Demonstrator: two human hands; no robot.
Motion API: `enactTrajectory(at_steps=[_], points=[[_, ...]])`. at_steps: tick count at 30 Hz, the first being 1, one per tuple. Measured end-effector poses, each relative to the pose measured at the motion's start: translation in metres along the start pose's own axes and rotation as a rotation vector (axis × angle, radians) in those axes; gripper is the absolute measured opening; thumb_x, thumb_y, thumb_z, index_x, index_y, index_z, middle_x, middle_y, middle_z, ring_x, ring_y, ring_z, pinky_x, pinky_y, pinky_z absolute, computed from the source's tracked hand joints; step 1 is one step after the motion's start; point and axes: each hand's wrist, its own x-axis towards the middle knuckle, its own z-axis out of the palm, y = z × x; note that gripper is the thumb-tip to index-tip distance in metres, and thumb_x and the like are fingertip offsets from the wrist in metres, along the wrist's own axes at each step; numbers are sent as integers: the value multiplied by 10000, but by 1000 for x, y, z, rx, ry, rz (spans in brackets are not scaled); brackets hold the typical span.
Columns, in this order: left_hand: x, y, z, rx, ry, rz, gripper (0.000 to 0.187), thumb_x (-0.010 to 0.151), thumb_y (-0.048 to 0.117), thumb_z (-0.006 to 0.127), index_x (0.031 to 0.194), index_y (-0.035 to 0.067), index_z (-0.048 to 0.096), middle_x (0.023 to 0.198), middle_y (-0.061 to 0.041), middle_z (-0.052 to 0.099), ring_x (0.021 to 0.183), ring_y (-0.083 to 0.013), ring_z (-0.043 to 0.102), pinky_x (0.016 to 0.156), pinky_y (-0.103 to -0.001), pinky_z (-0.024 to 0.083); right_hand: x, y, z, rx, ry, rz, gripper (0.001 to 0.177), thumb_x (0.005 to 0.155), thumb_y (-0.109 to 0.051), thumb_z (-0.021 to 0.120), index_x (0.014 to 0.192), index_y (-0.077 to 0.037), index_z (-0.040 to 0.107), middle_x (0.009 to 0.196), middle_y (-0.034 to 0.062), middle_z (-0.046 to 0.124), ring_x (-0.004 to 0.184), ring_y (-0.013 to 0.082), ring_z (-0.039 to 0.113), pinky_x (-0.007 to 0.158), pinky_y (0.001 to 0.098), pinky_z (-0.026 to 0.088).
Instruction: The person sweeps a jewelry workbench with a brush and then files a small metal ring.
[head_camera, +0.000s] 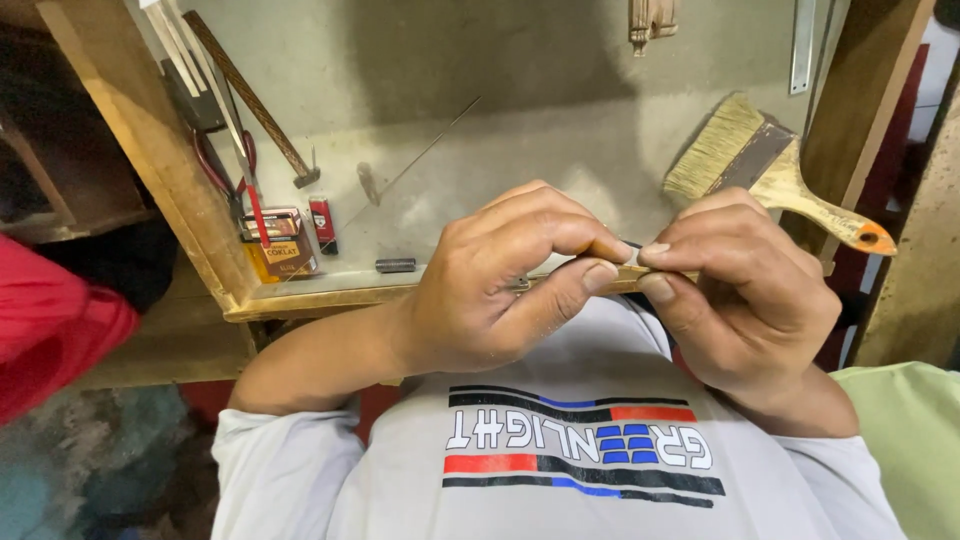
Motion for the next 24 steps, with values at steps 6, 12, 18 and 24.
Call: enactTrajectory(at_steps=[6,12,18,24], points=[[-2,7,-2,-42,-17,-93,146,1045,98,583,1105,-19,647,1027,-135,713,938,-261,697,873,-351,591,0,0,0,-12,-2,2,94,954,-26,673,1004,50,649,925,186,677,816,302,629,804,395,495],[-8,6,2,-46,-12,-226,162,1044,148,588,1129,36,669,1014,-90,736,809,-173,680,768,-277,568,0,0,2,-14,5,27,105,961,-49,671,995,49,652,907,179,672,811,298,619,804,395,496],[-9,4,2,-6,-13,-252,163,1042,183,598,1128,62,666,1018,-39,737,770,-150,659,748,-278,552,0,-2,3,-29,3,63,110,969,-45,670,1013,55,654,900,179,660,807,297,608,811,401,473],[-5,-12,2,127,11,-102,156,1041,137,592,1101,10,660,1004,-108,740,859,-269,708,850,-369,560,3,7,7,-54,73,116,111,984,-8,679,1015,95,655,922,177,671,846,312,597,847,412,468]])
